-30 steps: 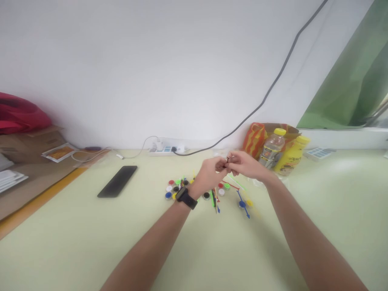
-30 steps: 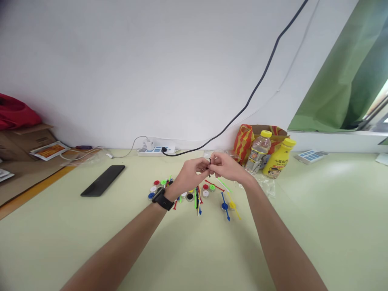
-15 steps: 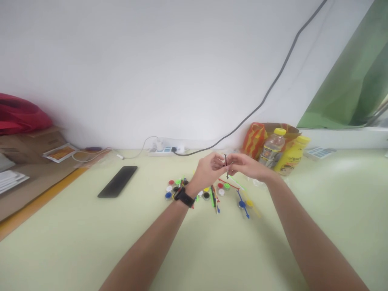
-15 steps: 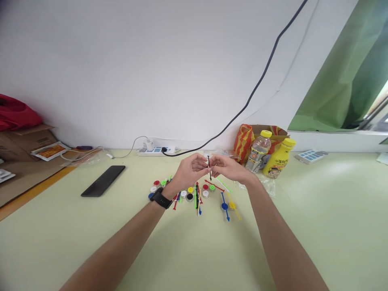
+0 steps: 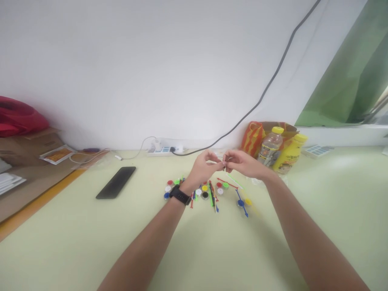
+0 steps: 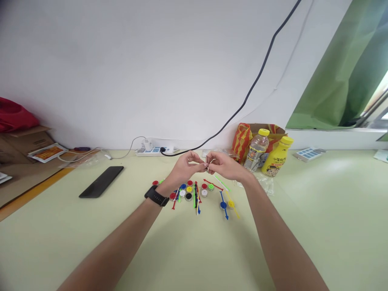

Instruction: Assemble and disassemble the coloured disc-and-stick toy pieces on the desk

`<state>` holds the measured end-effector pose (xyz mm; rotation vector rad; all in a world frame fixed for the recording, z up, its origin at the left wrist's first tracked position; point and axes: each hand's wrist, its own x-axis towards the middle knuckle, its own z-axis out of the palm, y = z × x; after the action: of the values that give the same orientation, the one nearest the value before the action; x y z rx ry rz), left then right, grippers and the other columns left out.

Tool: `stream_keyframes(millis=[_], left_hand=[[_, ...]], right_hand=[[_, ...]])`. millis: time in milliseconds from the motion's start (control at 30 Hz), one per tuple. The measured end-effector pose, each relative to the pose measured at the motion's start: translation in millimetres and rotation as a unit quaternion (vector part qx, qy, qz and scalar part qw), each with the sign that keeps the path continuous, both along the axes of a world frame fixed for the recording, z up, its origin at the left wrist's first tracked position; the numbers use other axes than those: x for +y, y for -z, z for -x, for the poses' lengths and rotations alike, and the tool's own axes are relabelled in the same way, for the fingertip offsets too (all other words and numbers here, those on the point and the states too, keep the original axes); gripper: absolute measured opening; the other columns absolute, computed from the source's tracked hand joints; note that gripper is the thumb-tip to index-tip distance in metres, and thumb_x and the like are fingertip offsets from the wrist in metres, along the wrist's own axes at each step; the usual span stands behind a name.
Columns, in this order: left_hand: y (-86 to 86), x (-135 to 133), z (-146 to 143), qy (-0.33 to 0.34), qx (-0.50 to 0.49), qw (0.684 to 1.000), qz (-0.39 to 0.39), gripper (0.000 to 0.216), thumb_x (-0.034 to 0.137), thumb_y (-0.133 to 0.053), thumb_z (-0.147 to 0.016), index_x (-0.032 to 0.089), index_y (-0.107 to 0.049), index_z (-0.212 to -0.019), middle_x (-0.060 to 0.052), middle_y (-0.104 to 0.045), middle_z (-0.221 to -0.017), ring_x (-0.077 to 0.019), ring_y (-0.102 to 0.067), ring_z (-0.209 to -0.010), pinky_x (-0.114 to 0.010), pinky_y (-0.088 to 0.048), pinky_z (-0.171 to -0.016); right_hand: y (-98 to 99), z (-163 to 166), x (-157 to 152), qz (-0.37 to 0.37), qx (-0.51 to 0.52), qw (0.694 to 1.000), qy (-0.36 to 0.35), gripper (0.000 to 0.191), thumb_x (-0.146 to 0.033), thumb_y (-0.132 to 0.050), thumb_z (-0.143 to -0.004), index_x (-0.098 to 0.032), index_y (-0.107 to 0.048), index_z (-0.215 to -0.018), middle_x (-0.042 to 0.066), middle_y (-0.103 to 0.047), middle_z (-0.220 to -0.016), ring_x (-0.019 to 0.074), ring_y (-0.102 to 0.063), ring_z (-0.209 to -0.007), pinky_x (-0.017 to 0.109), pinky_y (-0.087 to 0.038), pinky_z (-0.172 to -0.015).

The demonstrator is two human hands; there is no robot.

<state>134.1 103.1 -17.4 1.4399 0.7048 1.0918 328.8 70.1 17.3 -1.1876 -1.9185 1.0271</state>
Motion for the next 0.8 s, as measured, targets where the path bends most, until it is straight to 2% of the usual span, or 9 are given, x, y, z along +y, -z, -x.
stream_keyframes(millis=[200,367,567,667,800], left_hand=[[-1.7,2,6,0.048,-0.019,0.996,0.078,0.043,0.030,-0.092,-0.073,0.015,-0.055,-0.089,-0.002,-0.068,-0.087,-0.0169,-0.075,-0.078,-0.046,-0.061,-0.093],[-3.1,3,9,0.103,-0.024,0.991,0.083,0.039,0.032,-0.090,-0.076,0.015,-0.057,-0.089,-0.003,-0.069,-0.089,-0.0193,-0.077,-0.084,-0.047,-0.060,-0.096],[-4.5,2,8,0.115,-0.021,0.988,0.098,0.038,0.027,-0.092,-0.073,0.015,-0.059,-0.088,-0.002,-0.069,-0.087,-0.0189,-0.077,-0.082,-0.046,-0.060,-0.097],[-6.3,0,8,0.137,-0.023,0.985,0.102,0.035,0.028,-0.090,-0.076,0.014,-0.060,-0.088,-0.003,-0.071,-0.088,-0.0190,-0.077,-0.084,-0.047,-0.058,-0.100],[-8.5,-4,6,0.140,-0.036,0.982,0.121,0.037,0.027,-0.090,-0.075,0.015,-0.058,-0.087,-0.004,-0.072,-0.090,-0.0174,-0.076,-0.082,-0.047,-0.057,-0.100]], right_hand=[[-2.3,7,-4,-0.012,0.010,1.000,-0.024,0.011,-0.022,-0.059,-0.088,-0.022,-0.056,-0.099,0.003,-0.066,-0.094,0.0197,-0.067,-0.088,0.035,-0.055,-0.080],[-9.0,10,-8,-0.014,-0.017,0.999,-0.032,0.009,-0.021,-0.054,-0.089,-0.021,-0.057,-0.098,0.002,-0.064,-0.088,0.0159,-0.061,-0.077,0.031,-0.052,-0.073],[-10.9,9,-10,-0.002,-0.007,0.999,-0.045,0.007,-0.026,-0.056,-0.089,-0.022,-0.051,-0.091,0.000,-0.059,-0.088,0.0169,-0.057,-0.084,0.030,-0.048,-0.076],[-12.5,8,-12,0.002,-0.046,0.998,-0.038,0.008,-0.030,-0.052,-0.092,-0.023,-0.051,-0.095,0.000,-0.056,-0.088,0.0167,-0.053,-0.083,0.029,-0.046,-0.074],[-12.0,5,-13,0.023,-0.121,0.992,-0.001,0.013,-0.032,-0.047,-0.094,-0.024,-0.055,-0.099,-0.003,-0.052,-0.078,0.0149,-0.047,-0.070,0.027,-0.040,-0.064]])
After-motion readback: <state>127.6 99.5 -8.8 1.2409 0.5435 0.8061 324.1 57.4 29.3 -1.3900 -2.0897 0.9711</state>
